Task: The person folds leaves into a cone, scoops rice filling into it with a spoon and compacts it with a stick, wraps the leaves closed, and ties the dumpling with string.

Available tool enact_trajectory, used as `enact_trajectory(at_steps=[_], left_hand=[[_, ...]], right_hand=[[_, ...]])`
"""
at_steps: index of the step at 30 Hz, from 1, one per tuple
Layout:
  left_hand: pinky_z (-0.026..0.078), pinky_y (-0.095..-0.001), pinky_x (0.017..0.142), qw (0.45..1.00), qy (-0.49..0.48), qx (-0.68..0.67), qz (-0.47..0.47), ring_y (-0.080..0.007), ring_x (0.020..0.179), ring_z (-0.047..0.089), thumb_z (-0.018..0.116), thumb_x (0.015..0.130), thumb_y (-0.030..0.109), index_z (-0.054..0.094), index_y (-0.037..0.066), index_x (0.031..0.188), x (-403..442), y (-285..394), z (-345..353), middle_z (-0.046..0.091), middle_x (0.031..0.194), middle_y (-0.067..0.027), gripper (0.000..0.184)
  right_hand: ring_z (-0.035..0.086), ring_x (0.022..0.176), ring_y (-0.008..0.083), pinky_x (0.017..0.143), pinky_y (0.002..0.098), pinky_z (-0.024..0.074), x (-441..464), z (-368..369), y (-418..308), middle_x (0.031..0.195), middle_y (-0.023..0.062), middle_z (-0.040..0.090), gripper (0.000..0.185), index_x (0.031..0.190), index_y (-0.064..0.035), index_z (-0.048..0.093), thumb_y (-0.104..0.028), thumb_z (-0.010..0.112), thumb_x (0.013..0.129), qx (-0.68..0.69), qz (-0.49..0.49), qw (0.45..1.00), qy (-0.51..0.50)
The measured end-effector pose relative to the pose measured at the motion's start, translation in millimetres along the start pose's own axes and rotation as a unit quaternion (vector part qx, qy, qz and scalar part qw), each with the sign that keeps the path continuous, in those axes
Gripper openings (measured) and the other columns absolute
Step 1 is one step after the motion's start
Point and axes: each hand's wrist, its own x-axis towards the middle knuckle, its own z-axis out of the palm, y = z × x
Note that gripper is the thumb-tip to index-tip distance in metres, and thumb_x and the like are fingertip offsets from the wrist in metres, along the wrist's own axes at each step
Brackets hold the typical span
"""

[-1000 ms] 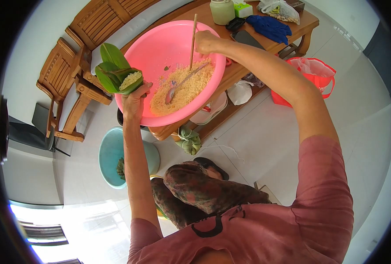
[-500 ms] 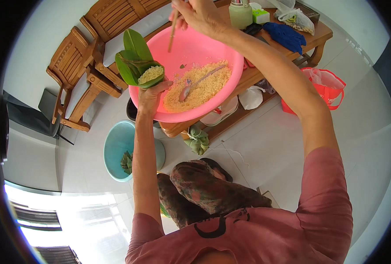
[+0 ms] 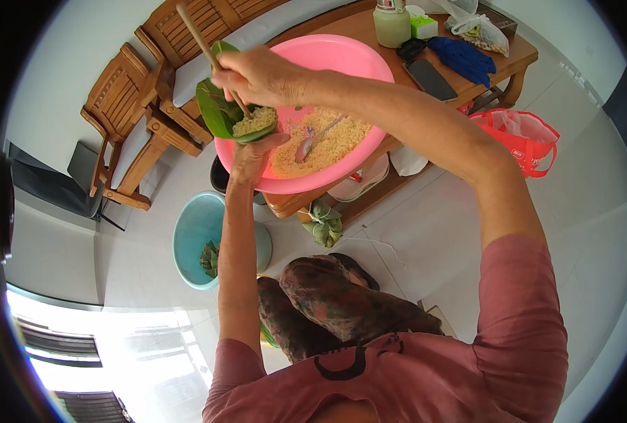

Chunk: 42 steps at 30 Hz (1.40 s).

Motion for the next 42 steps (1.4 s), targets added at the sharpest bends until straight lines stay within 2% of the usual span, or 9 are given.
enact_trajectory(at_steps=[3,7,10,15,18,27,34,37,42], left_hand=[[0.044,-0.0261,0.076,1.000,-0.003,-0.008,0.012,-0.0124,0.082,0.052,0.068,0.062,-0.011,0.054,0.007,0.096,-0.6,2.0,3.7,0.052,0.087,0.0007,0.041],[0.044,-0.0261,0.074,1.000,0.015,-0.024,0.010,-0.0123,0.081,0.052,0.067,0.063,-0.011,0.054,0.007,0.095,1.4,0.3,2.8,0.052,0.086,0.0009,0.039],[0.043,-0.0258,0.074,0.999,0.023,-0.046,0.014,-0.0118,0.081,0.052,0.068,0.062,-0.010,0.055,0.007,0.094,-0.3,2.5,5.5,0.053,0.086,0.0011,0.039],[0.042,-0.0253,0.076,0.999,0.011,0.039,0.035,-0.0108,0.081,0.052,0.070,0.061,-0.006,0.056,0.008,0.094,0.5,0.3,4.2,0.054,0.087,0.0015,0.038],[0.042,-0.0252,0.075,0.999,0.030,0.001,0.030,-0.0108,0.081,0.052,0.071,0.061,-0.004,0.056,0.008,0.094,1.9,1.5,5.5,0.055,0.085,0.0018,0.037],[0.043,-0.0253,0.073,0.999,0.025,0.007,0.032,-0.0112,0.082,0.052,0.068,0.062,-0.009,0.056,0.008,0.094,0.2,-4.2,-1.3,0.054,0.086,0.0013,0.037],[0.044,-0.0255,0.071,0.998,0.027,-0.038,0.049,-0.0112,0.079,0.052,0.066,0.062,-0.013,0.054,0.007,0.094,-1.8,-1.7,0.3,0.053,0.086,0.0009,0.040],[0.045,-0.0260,0.071,0.999,0.018,-0.008,0.035,-0.0115,0.080,0.052,0.066,0.063,-0.013,0.054,0.008,0.096,2.6,-4.4,-2.3,0.053,0.088,0.0008,0.041],[0.044,-0.0273,0.073,0.997,0.028,-0.069,0.031,-0.0124,0.078,0.054,0.072,0.058,-0.004,0.057,0.006,0.089,1.6,2.8,7.6,0.055,0.083,0.0007,0.036]], right_hand=[[0.061,0.054,0.0187,0.049,0.0312,0.0485,7.1,-9.7,-19.8,0.063,0.0099,0.060,0.023,0.085,0.0029,0.051,-0.019,0.047,0.090,-0.023,-0.077,0.993,0.083],[0.052,0.055,0.0092,0.051,0.0261,0.0452,-10.1,6.2,-4.7,0.069,0.0047,0.057,0.023,0.090,-0.0008,0.050,-0.023,0.044,0.093,-0.028,0.020,0.998,-0.045],[0.053,0.055,0.0093,0.051,0.0257,0.0447,-9.0,6.9,-4.8,0.070,0.0044,0.057,0.022,0.091,-0.0010,0.050,-0.022,0.045,0.093,-0.032,0.022,0.998,-0.047],[0.060,0.058,0.0181,0.053,0.0312,0.0474,4.8,-7.5,-38.6,0.067,0.0097,0.061,0.021,0.087,0.0004,0.053,-0.020,0.049,0.090,-0.059,-0.069,0.994,0.066],[0.053,0.055,0.0096,0.051,0.0264,0.0452,-6.8,12.1,-19.6,0.067,0.0050,0.056,0.022,0.088,-0.0005,0.050,-0.022,0.047,0.092,-0.020,-0.005,0.999,-0.037],[0.051,0.052,0.0073,0.049,0.0240,0.0433,3.3,-13.1,-33.9,0.066,0.0032,0.058,0.021,0.089,-0.0010,0.051,-0.022,0.047,0.092,-0.097,-0.091,0.987,0.095],[0.051,0.053,0.0075,0.048,0.0234,0.0426,-6.5,1.2,-13.6,0.066,0.0040,0.057,0.022,0.089,-0.0007,0.050,-0.022,0.046,0.092,-0.013,0.013,1.000,0.022],[0.050,0.053,0.0073,0.048,0.0234,0.0425,2.2,-13.8,-30.3,0.066,0.0035,0.057,0.023,0.089,-0.0004,0.050,-0.023,0.045,0.093,-0.068,-0.089,0.989,0.100],[0.052,0.053,0.0079,0.048,0.0240,0.0442,-14.6,9.7,-4.7,0.066,0.0027,0.057,0.024,0.086,-0.0009,0.052,-0.023,0.046,0.092,-0.014,0.012,1.000,-0.002]])
